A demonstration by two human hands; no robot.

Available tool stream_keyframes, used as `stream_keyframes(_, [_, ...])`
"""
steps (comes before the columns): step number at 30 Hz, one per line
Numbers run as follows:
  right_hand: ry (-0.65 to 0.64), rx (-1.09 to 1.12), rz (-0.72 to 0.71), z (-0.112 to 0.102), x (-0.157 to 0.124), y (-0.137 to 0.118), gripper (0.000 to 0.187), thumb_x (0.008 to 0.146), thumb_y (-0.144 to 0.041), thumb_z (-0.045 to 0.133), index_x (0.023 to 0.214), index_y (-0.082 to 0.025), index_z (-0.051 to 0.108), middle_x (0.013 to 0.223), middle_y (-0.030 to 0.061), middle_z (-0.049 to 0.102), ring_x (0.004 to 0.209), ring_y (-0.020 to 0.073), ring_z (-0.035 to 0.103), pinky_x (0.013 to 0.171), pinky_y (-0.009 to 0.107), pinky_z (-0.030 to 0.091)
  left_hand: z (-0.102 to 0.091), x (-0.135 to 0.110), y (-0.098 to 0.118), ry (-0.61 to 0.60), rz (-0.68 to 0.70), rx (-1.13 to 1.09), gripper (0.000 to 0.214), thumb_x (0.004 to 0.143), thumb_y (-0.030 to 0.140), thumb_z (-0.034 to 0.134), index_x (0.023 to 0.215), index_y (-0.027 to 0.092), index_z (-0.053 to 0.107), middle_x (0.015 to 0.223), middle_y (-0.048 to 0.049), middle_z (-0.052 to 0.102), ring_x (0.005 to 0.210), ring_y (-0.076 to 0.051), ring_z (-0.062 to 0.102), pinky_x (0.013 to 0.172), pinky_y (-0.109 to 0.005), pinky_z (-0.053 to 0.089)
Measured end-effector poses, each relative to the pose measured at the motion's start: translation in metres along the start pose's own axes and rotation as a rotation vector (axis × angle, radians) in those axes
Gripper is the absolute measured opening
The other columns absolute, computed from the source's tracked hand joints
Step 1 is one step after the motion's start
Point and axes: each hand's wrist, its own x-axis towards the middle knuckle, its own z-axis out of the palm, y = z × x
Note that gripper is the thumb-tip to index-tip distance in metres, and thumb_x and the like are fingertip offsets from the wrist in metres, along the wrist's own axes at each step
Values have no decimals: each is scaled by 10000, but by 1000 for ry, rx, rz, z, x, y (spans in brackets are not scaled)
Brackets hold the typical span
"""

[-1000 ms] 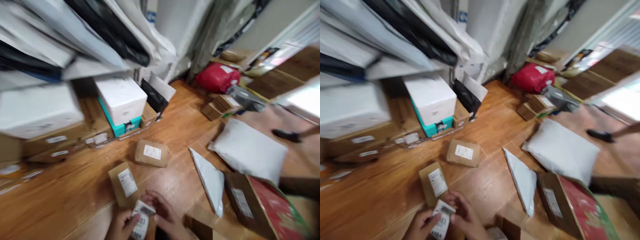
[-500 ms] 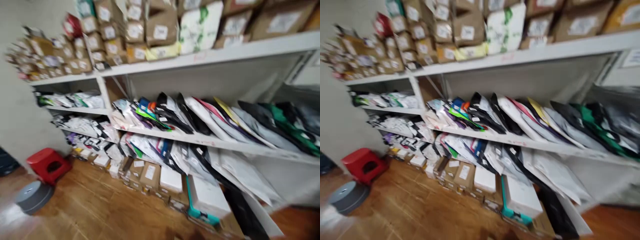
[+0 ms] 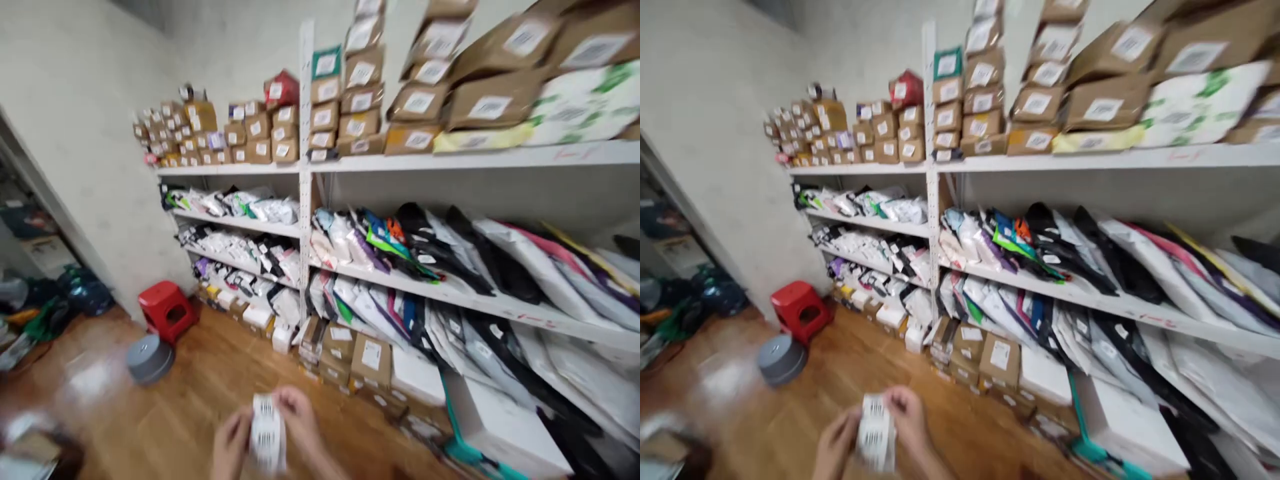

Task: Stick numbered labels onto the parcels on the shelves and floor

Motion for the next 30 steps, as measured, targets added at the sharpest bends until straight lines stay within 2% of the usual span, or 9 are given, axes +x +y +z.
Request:
stream_keyframes(3, [99,137,29,34,42,-6,464,587,-602,757,772,-182,685,756,68,716,713,224,653,712,380,517,-25,39,12,-47,-84,-340,537,728,574,613,1022,132,693,936,-96,727,888,-246,661,771,-339,521])
stream_keyframes(7, [123,143,1,50,97,-14,401,581,-524,793,766,-184,692,727,59,716,694,204,648,676,342,512,-35,99,24,-81,-123,-564,467,714,493,673,1005,129,695,842,-80,734,758,-194,671,712,-289,514])
stream_keyframes(12, [112,147,-36,64,156,0,375,607,-476,799,804,-181,680,713,45,698,671,184,628,645,313,492,-47,172,17,-109,-42,-421,407,641,430,762,911,134,690,771,-53,720,691,-158,634,641,-232,474])
stream_keyframes(15, [75,178,-37,74,199,26,383,605,-460,809,818,-183,654,663,11,659,616,155,591,605,280,456,-60,226,6,-130,18,-293,364,666,462,735,809,132,675,719,-45,699,661,-145,602,614,-216,444])
stream_keyframes(18, [58,203,-15,89,253,57,385,616,-504,787,714,-186,595,609,-17,598,569,131,544,564,255,408,-76,286,-5,-124,55,-150,352,694,481,705,756,138,662,683,-28,675,629,-130,565,591,-205,418])
stream_keyframes(21, [27,185,49,111,308,81,428,607,-552,769,687,-185,565,593,-35,548,546,113,497,545,238,364,-98,341,-15,-89,9,-80,386,677,522,701,732,143,655,640,-12,653,590,-123,538,559,-201,404])
stream_keyframes(24, [5,146,89,139,354,93,438,608,-568,757,710,-185,571,615,-40,534,571,109,482,567,235,358,-122,386,-20,-37,-67,-84,431,633,555,720,744,145,652,615,6,634,559,-114,522,535,-194,399])
stream_keyframes(27, [8,128,125,162,387,101,430,623,-565,743,718,-182,570,632,-43,531,590,101,470,576,228,355,-142,421,-25,22,-141,-116,477,580,585,740,729,144,635,598,17,613,538,-110,507,517,-196,404])
stream_keyframes(30, [43,136,174,176,412,115,447,614,-572,742,691,-169,564,617,-48,524,577,87,455,570,219,345,-152,454,-34,26,-175,-139,490,559,596,745,684,141,611,559,26,578,514,-101,485,490,-191,391])
